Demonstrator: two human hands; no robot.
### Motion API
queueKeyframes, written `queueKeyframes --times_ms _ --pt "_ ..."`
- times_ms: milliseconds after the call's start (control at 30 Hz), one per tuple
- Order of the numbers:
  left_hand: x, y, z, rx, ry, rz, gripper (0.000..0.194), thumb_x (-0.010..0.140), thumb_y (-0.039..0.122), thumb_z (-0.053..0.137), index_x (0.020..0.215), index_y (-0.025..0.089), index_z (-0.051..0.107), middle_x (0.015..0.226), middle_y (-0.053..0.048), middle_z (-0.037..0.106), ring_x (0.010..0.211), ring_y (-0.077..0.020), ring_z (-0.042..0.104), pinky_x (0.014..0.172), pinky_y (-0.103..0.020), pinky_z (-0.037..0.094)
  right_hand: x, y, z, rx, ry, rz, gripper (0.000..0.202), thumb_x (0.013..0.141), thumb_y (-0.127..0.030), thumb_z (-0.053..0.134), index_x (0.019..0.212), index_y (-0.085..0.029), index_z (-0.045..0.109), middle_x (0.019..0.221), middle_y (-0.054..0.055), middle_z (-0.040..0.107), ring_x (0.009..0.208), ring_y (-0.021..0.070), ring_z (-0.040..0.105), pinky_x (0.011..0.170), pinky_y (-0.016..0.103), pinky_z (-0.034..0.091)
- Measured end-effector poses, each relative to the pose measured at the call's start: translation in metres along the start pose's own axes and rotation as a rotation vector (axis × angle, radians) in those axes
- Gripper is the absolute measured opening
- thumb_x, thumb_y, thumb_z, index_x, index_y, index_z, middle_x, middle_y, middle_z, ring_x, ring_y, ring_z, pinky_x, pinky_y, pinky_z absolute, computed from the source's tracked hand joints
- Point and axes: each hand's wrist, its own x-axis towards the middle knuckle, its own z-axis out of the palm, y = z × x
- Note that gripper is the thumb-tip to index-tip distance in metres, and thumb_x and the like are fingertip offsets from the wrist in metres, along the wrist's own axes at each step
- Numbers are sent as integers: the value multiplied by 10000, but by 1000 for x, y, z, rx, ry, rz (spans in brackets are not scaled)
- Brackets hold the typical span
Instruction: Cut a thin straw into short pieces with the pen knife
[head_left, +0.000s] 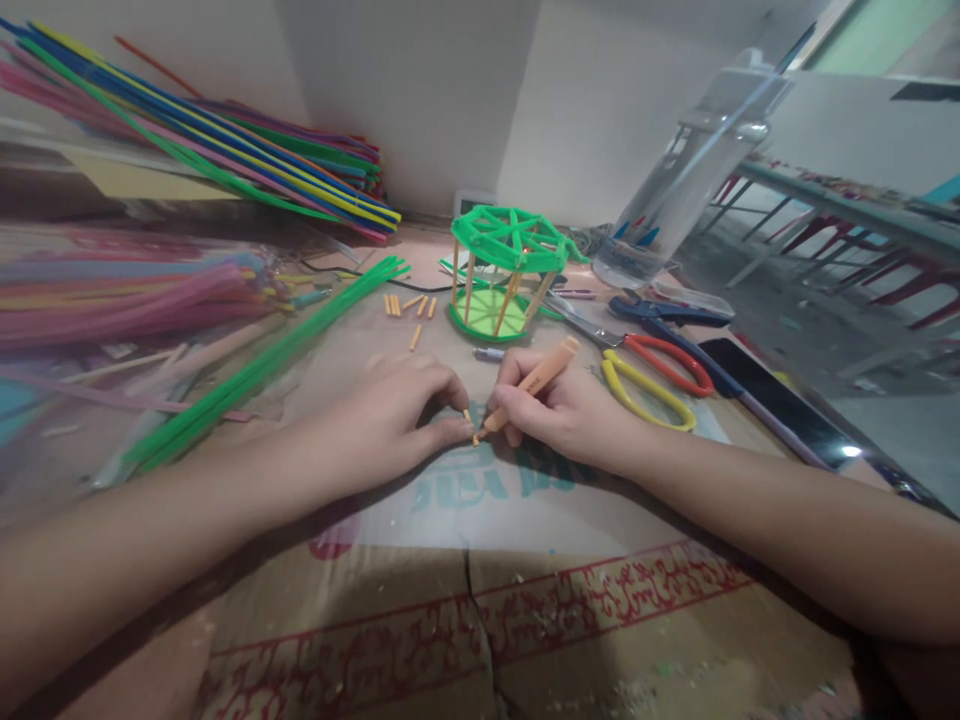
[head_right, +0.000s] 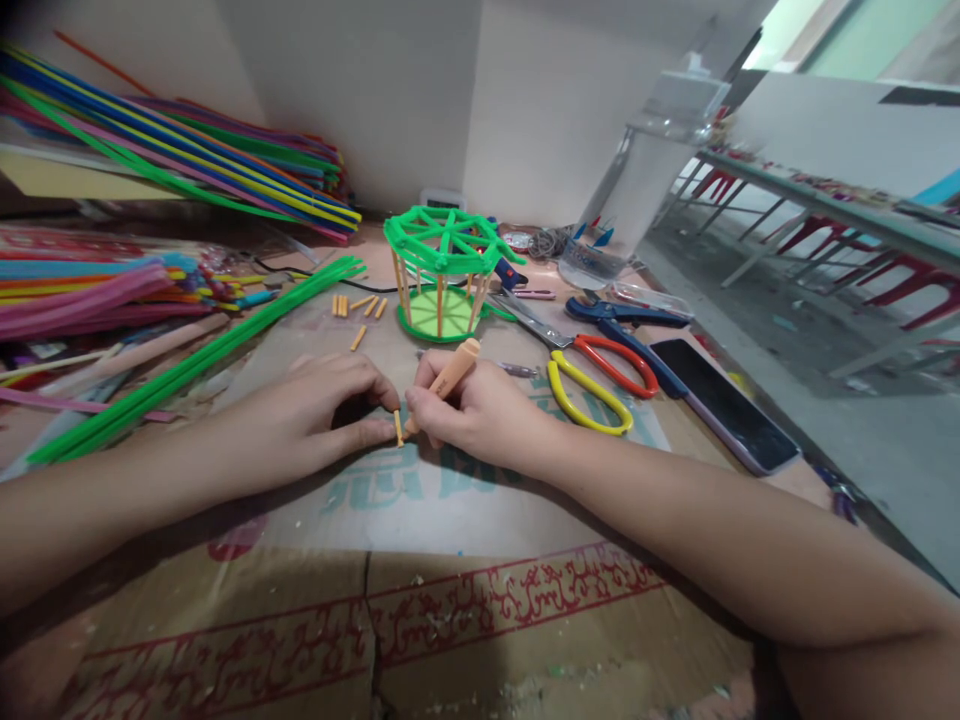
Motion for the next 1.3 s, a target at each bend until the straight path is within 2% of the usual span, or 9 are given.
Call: queueKeyframes --times_ms 167,267,533,700,900,1100,1300 --pt "-2 4 3 21 81 6 334 838 533 718 985 233 701 960 -56 721 946 -283 656 884 -444 509 0 -1 1 1 21 24 205 909 -319 632 782 -229 498 582 -40 617 525 111 565 488 214 402" --pt "-3 6 6 41 96 15 285 844 494 707 953 232 676 923 -50 699 934 -285 651 901 -454 505 0 -1 1 43 22 14 209 903 -321 651 788 -227 505 571 -44 609 483 96 516 449 208 360" --pt "-3 3 5 45 81 73 293 905 505 662 1021 237 693 978 -58 714 988 -292 658 956 -461 492 -1 -2 -1 -1 41 27 198 934 -318 614 801 -229 497 592 -40 618 514 103 549 481 209 384" --pt "-6 1 2 45 69 36 309 874 527 702 993 241 695 1003 -66 726 985 -303 667 902 -454 502 0 2 0 41 58 7 265 947 -374 660 801 -228 495 596 -47 612 484 90 509 458 208 367" --pt "-6 -1 1 23 57 4 300 851 514 715 982 245 692 985 -55 722 965 -299 665 880 -445 500 1 4 1 49 99 5 249 987 -386 646 850 -222 518 643 -26 657 561 115 589 494 220 394" --pt "-7 -3 1 30 39 12 269 863 483 688 981 241 678 982 -52 707 950 -288 649 849 -428 487 3 8 1 17 104 -6 265 996 -422 667 890 -215 540 664 -26 664 606 129 602 600 260 457" --pt "-5 -2 -1 27 30 -1 281 842 499 665 942 236 662 947 -53 694 924 -286 637 826 -418 468 3 8 2 51 76 -18 262 999 -425 663 901 -213 544 673 -24 657 606 133 612 589 264 458"
